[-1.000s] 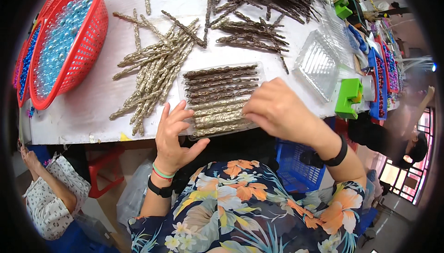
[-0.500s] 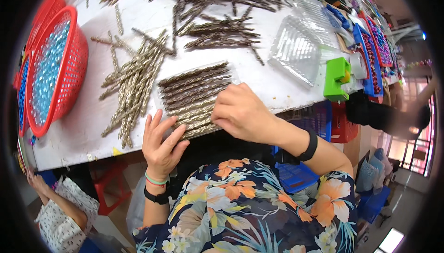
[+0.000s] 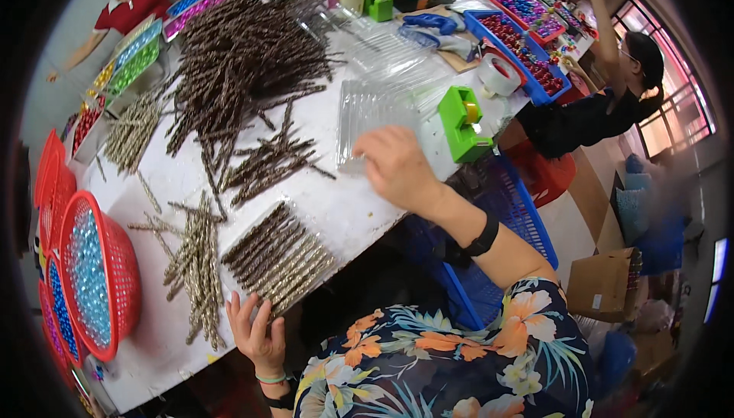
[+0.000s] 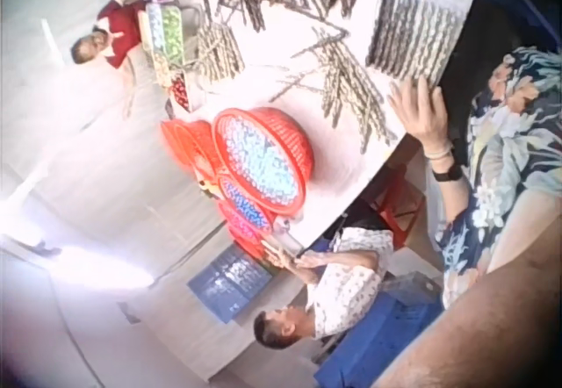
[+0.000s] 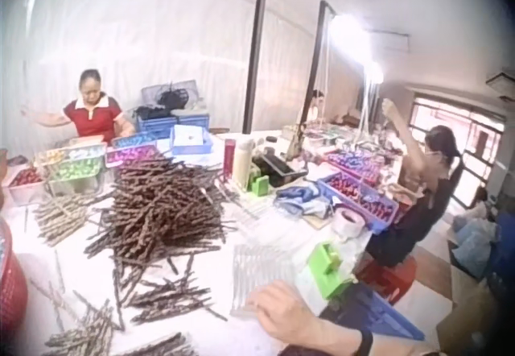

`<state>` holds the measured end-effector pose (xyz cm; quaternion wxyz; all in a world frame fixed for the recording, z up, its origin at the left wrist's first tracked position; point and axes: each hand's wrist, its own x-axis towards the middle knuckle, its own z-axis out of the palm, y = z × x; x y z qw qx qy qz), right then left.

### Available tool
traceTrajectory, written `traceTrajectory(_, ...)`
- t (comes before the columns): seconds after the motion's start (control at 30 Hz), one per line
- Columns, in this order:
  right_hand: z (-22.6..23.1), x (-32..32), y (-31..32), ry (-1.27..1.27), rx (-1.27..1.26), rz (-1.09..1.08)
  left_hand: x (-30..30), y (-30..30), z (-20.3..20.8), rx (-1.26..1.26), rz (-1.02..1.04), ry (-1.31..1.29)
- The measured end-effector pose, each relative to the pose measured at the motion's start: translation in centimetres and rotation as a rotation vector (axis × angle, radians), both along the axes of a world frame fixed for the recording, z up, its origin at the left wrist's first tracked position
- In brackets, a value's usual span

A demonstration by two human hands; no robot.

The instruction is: The person arranges glittery decorative sticks into a clear plastic tray, placing them one by one. After filling the tray, the person closes the lid and places the packaged unit into a blue basket. The person then repeats the process with a new tray.

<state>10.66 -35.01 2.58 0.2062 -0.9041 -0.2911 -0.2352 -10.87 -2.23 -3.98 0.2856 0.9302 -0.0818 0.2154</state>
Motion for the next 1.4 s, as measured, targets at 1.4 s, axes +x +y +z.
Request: traceTrajectory(1.4,3.5,31.1,4.0,0.259,-0.074,-0.524,0.3,-0.3,-0.2,0.074,0.028,-0.125)
